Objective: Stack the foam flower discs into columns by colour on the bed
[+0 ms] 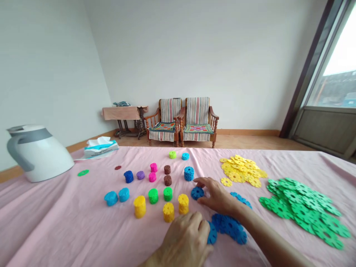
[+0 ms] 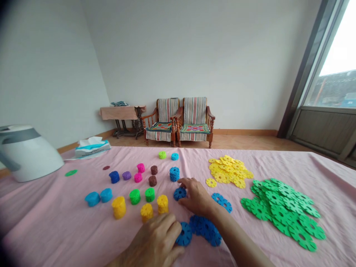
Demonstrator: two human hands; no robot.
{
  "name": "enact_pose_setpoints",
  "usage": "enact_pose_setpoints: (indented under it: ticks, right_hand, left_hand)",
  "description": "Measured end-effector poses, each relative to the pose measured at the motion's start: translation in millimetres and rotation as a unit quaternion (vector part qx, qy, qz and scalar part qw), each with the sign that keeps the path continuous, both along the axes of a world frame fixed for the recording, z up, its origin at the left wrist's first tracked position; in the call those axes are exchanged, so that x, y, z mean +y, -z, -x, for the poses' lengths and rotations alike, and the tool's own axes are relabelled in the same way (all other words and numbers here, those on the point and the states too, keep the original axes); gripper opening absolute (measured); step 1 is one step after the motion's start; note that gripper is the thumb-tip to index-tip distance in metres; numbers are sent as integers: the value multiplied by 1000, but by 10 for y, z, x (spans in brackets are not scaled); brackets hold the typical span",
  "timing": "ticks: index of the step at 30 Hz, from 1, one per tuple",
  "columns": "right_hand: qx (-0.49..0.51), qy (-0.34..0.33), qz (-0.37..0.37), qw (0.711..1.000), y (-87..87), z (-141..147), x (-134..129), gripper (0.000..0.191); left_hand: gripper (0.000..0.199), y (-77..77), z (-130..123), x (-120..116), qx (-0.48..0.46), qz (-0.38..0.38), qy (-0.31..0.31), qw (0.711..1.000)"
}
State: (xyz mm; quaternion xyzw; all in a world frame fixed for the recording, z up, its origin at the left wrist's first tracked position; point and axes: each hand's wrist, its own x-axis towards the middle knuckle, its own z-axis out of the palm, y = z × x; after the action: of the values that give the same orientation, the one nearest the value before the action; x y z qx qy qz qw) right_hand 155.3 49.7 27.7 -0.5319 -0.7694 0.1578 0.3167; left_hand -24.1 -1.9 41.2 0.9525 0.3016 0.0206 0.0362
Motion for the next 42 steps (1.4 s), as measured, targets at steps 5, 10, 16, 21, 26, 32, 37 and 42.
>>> enact_pose_setpoints:
  ticks: [5,10,16,21,26,32,37,42]
  right_hand:
    - [68,62,23,995,-31,-219,8,49]
    - [21,121,40,992,97,-470,39,47]
    - [-36,86,-29,995,198,-322,25,34]
    - [-88,69,-3,994,12,7,-95,31]
    - [-90,79,-3,993,-18,89,-135,22]
    - [16,35,-64,997,-84,23,-185,25]
    - [122,28,-35,991,-308,116,-490,34]
    - [183,13,7,983,-319,279,-720,33]
  left_hand:
    - [21,2,9,-5,1,-13,-1,1000]
    - [28,86,22,-6,43,9,-5,999]
    - [33,176,25,-3,46,14,-15,999]
    - [32,120,8,-5,44,-1,-14,999]
    - [26,117,-1,-17,24,-36,-14,999]
    - [21,-27,25,-28,-71,23,-55,996]
    - [10,-202,121,8,-404,78,-169,896]
    - [22,-218,117,119,-508,328,-136,785]
